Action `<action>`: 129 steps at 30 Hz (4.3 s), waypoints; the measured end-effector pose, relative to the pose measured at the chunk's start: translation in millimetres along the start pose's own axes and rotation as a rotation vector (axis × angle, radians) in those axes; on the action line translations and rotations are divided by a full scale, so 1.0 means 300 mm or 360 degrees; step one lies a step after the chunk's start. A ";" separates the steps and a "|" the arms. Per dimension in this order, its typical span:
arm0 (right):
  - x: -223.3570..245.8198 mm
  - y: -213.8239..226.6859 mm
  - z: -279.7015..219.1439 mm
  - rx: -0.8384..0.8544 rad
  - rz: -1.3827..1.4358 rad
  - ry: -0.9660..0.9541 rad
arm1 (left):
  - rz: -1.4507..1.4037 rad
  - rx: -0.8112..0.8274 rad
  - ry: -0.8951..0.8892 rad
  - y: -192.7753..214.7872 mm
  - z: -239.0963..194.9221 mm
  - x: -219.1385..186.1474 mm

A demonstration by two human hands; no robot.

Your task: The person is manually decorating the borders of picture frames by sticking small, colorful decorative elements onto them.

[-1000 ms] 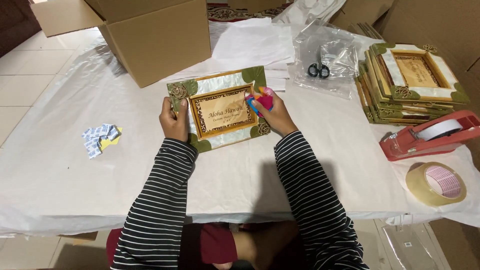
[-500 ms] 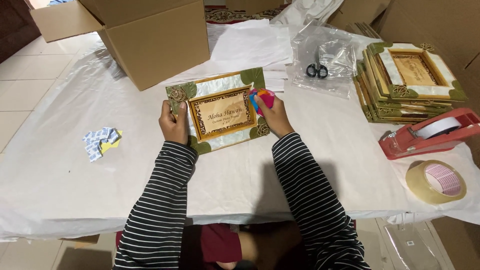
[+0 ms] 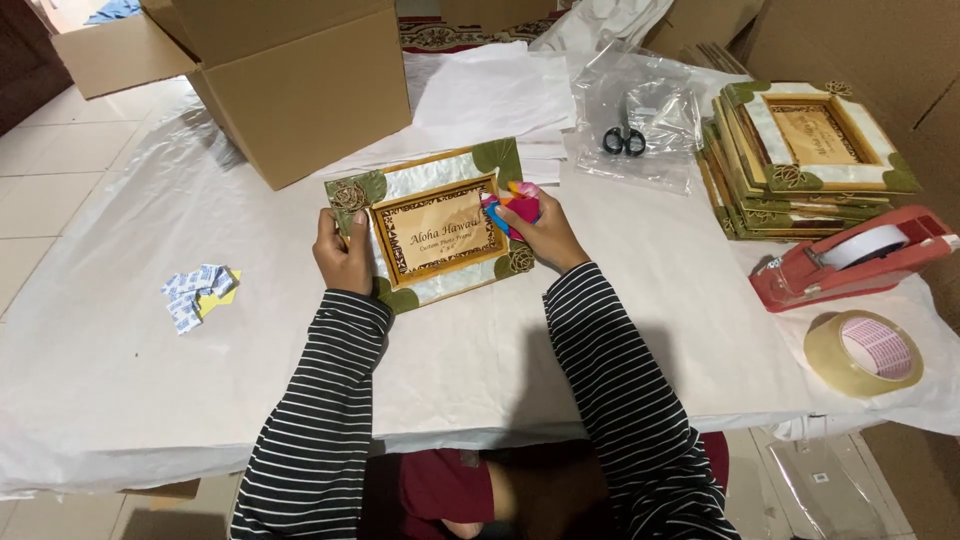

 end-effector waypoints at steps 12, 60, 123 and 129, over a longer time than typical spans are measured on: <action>-0.159 0.024 0.019 -0.0183 -0.0052 -0.0055 | 0.0055 0.0039 0.0002 -0.021 0.007 -0.033; -0.179 -0.002 -0.114 -0.0559 -0.0287 0.0366 | 0.0553 0.0167 -0.0130 0.011 -0.115 -0.123; -0.197 0.012 -0.195 -0.0552 -0.0438 0.0345 | 0.0943 0.0343 -0.0204 0.055 -0.158 -0.018; -0.064 -0.006 -0.211 -0.0513 -0.0424 0.0397 | 0.0958 0.0344 -0.0212 0.054 -0.153 0.008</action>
Point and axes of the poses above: each hand's wrist, its own z-axis towards the middle knuckle, its own y-axis out of the back of the hand, x = y × z, the point moved 1 cm from there along z, towards the middle knuckle, and after that the axes turned 1 degree about z, right-handed, at the moved point
